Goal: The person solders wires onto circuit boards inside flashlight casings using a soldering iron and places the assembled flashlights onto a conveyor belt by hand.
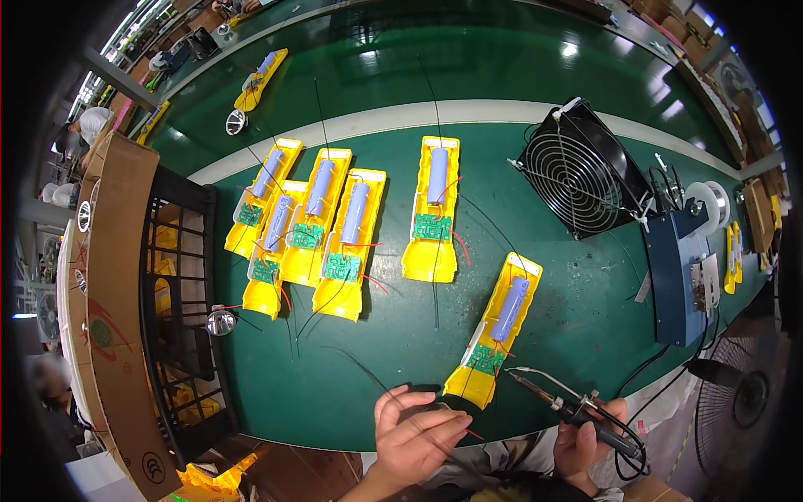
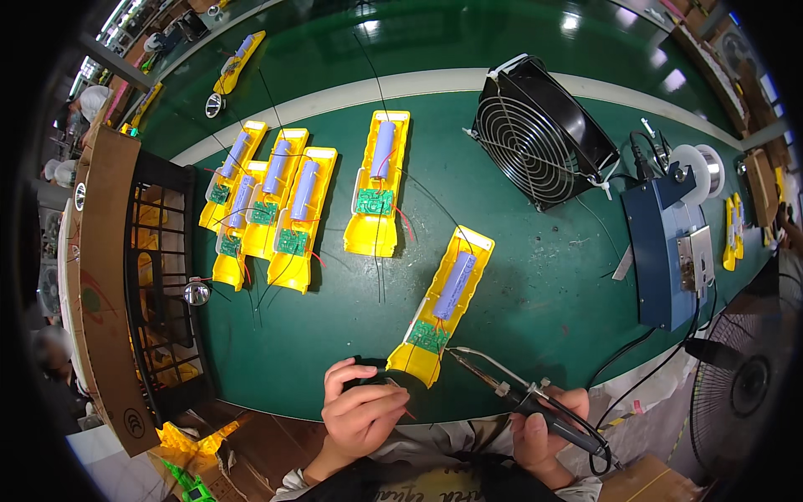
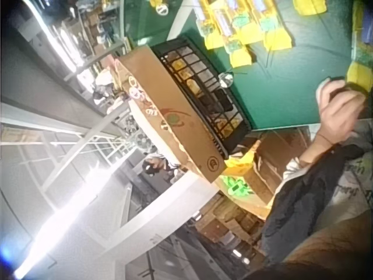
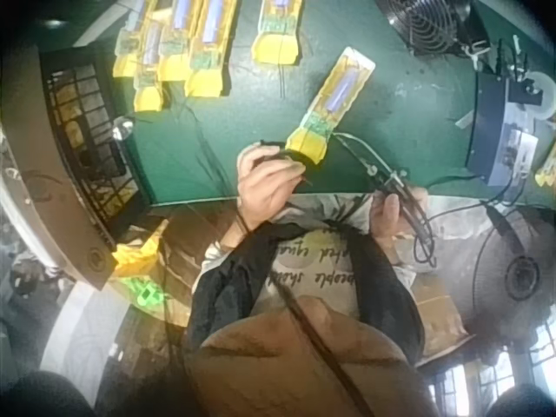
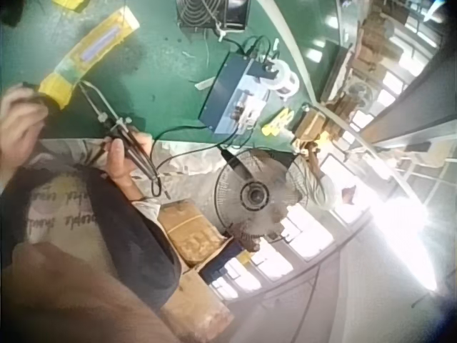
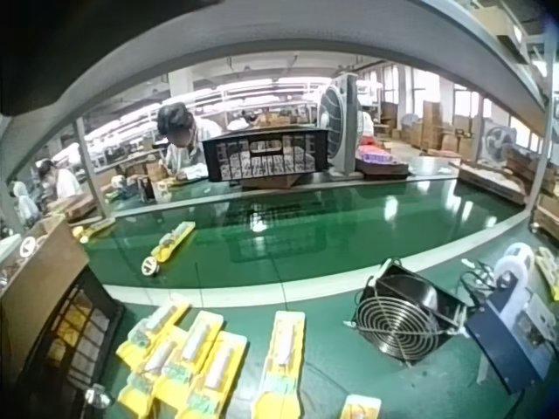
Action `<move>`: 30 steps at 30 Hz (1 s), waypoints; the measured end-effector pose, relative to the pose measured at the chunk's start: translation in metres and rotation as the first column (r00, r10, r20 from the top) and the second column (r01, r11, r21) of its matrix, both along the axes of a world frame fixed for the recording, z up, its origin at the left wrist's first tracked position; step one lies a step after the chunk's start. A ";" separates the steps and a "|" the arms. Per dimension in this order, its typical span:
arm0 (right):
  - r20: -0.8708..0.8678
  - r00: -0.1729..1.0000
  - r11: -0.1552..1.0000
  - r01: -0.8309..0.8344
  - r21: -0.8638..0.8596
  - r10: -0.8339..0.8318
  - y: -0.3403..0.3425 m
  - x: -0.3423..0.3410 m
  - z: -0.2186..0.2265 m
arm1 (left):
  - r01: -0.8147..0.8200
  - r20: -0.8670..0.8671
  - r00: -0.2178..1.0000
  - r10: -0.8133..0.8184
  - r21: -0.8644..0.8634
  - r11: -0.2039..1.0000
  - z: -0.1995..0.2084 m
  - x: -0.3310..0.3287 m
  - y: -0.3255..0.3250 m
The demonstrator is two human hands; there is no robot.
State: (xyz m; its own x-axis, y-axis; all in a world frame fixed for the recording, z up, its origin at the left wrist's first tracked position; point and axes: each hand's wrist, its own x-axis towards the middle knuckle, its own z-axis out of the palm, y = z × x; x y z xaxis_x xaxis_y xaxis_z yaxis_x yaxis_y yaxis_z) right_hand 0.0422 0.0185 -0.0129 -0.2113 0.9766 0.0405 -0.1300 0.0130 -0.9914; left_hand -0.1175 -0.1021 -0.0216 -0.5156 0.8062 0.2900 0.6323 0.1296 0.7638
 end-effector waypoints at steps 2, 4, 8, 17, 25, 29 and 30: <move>0.012 1.000 1.000 -0.019 -0.013 0.019 0.001 0.004 0.002 | 0.022 -0.079 0.997 -0.025 -0.037 0.999 -0.001 0.001 0.001; 0.026 0.999 0.999 -0.037 -0.025 0.038 0.001 0.005 0.004 | -0.006 -0.075 0.997 0.004 -0.037 0.999 -0.001 0.002 0.002; 0.000 0.998 0.996 -0.065 -0.067 0.065 0.002 0.003 0.012 | -0.242 -0.026 0.970 0.242 -0.021 0.970 0.002 0.012 0.015; 0.100 0.994 0.992 -0.029 -0.120 0.041 0.006 -0.012 0.017 | -0.340 -0.067 0.937 0.343 0.045 0.939 -0.003 0.012 0.038; 0.154 0.987 0.983 -0.025 -0.182 0.054 0.004 -0.013 0.017 | -0.310 -0.041 0.949 0.312 0.042 0.950 -0.006 0.013 0.041; 0.165 0.985 0.981 -0.026 -0.193 0.059 0.004 -0.016 0.018 | -0.313 -0.028 0.948 0.316 0.069 0.947 -0.007 0.013 0.041; 0.165 0.984 0.982 -0.029 -0.188 0.061 0.004 -0.016 0.018 | -0.314 -0.027 0.948 0.316 0.067 0.947 -0.007 0.013 0.041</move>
State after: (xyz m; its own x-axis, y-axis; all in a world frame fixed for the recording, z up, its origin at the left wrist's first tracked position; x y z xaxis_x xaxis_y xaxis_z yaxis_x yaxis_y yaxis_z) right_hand 0.0259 0.0220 0.0047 -0.2436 0.9532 -0.1792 0.0438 -0.1737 -0.9838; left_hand -0.1043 -0.0610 -0.0283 -0.7283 0.5846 0.3576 0.5950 0.2805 0.7532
